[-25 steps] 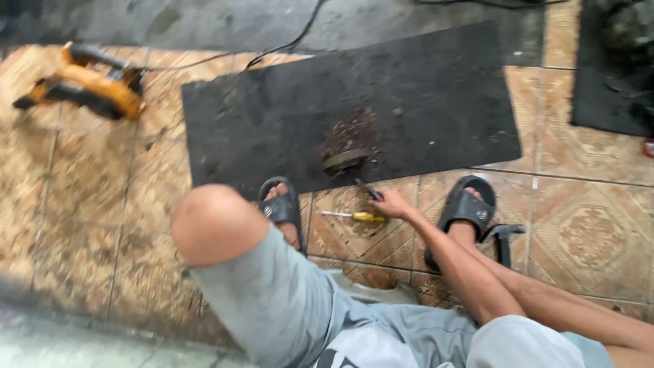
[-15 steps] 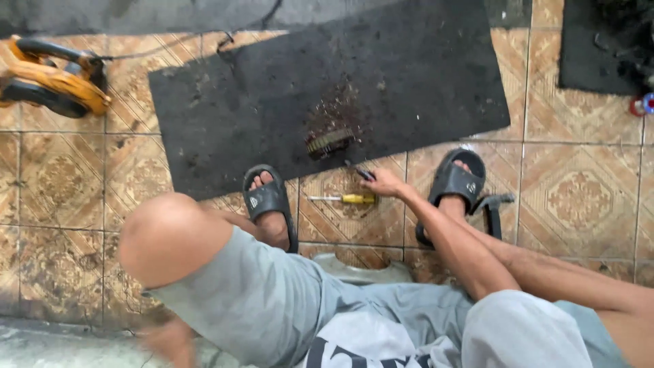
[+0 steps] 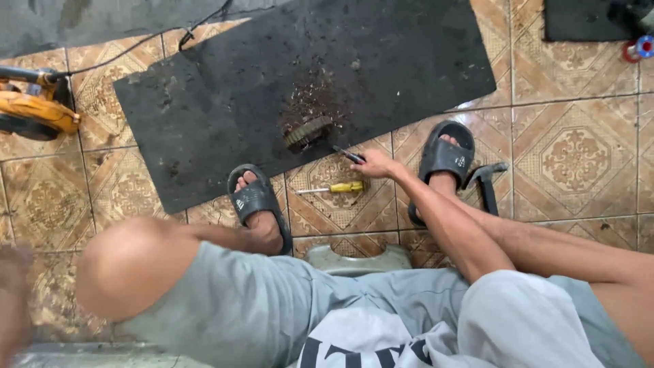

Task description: The person sits on a low stool and uses pliers and a screwdriver to scrape and remove debris from a cylindrical motor part placed on a black mat. The person repeatedly rotates the part and scrapes its surface, leaving debris on the mat.

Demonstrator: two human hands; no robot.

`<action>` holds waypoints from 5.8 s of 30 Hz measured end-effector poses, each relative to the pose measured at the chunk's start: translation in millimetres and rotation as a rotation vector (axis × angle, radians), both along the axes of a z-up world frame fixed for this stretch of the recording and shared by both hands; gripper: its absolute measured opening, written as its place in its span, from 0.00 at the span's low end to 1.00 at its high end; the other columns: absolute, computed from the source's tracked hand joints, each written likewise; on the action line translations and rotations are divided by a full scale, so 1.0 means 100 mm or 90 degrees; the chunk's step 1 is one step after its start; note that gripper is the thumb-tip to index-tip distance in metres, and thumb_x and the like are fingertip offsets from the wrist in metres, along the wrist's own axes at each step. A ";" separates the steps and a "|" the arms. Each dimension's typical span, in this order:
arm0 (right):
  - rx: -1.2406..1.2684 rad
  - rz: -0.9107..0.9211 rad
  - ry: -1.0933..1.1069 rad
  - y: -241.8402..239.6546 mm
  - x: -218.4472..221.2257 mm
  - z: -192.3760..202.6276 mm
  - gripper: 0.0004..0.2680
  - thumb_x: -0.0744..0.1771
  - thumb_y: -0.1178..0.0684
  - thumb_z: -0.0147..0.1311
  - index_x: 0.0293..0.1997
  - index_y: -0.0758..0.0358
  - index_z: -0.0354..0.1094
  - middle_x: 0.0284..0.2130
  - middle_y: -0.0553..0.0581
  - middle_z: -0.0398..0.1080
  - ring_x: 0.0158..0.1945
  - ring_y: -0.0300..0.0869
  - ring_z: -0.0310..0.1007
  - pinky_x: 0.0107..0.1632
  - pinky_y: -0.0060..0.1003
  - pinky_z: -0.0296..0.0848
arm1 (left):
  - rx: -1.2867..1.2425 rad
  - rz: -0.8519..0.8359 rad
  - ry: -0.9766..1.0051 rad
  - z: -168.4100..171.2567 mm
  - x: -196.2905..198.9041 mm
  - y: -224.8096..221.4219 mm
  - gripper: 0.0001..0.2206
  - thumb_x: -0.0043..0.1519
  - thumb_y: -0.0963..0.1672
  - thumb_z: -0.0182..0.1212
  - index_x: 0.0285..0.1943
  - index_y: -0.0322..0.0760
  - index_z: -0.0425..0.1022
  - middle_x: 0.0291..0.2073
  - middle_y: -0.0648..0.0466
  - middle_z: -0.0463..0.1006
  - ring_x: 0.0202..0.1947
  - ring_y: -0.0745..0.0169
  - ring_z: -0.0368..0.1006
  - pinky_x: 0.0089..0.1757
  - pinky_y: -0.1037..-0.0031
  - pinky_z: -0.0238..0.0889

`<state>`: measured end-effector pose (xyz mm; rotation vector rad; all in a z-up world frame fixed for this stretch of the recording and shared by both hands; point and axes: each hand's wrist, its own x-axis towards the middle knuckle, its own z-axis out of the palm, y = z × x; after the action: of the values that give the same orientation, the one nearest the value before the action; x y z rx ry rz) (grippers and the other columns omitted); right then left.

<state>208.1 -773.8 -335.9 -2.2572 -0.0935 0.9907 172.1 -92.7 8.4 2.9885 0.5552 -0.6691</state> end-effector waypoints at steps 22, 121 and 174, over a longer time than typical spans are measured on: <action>0.013 -0.130 -0.013 -0.06 -0.07 -0.24 0.16 0.63 0.37 0.64 0.34 0.62 0.73 0.35 0.65 0.74 0.49 0.59 0.76 0.53 0.50 0.73 | -0.406 -0.194 -0.069 -2.64 1.91 -4.07 0.33 0.61 0.61 0.66 0.69 0.45 0.72 0.58 0.53 0.78 0.59 0.48 0.75 0.55 0.53 0.71; 0.320 -0.263 0.300 0.54 0.19 0.60 0.12 0.71 0.40 0.46 0.38 0.55 0.65 0.32 0.49 0.69 0.33 0.36 0.65 0.37 0.34 0.59 | -0.822 -0.085 -0.116 -2.73 1.76 -3.94 0.30 0.68 0.60 0.44 0.68 0.41 0.71 0.70 0.52 0.63 0.71 0.50 0.60 0.65 0.55 0.58; 0.408 -0.594 0.293 0.06 0.06 0.64 0.08 0.71 0.47 0.50 0.44 0.60 0.64 0.36 0.55 0.72 0.39 0.47 0.77 0.33 0.46 0.74 | -0.664 -0.292 -0.070 -2.53 2.05 -5.08 0.29 0.69 0.56 0.56 0.70 0.35 0.61 0.67 0.40 0.54 0.63 0.39 0.67 0.62 0.49 0.64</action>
<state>214.5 -768.3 -271.4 -1.2040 0.6819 0.7591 377.3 -600.5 -244.4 2.1020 -0.4097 -0.5494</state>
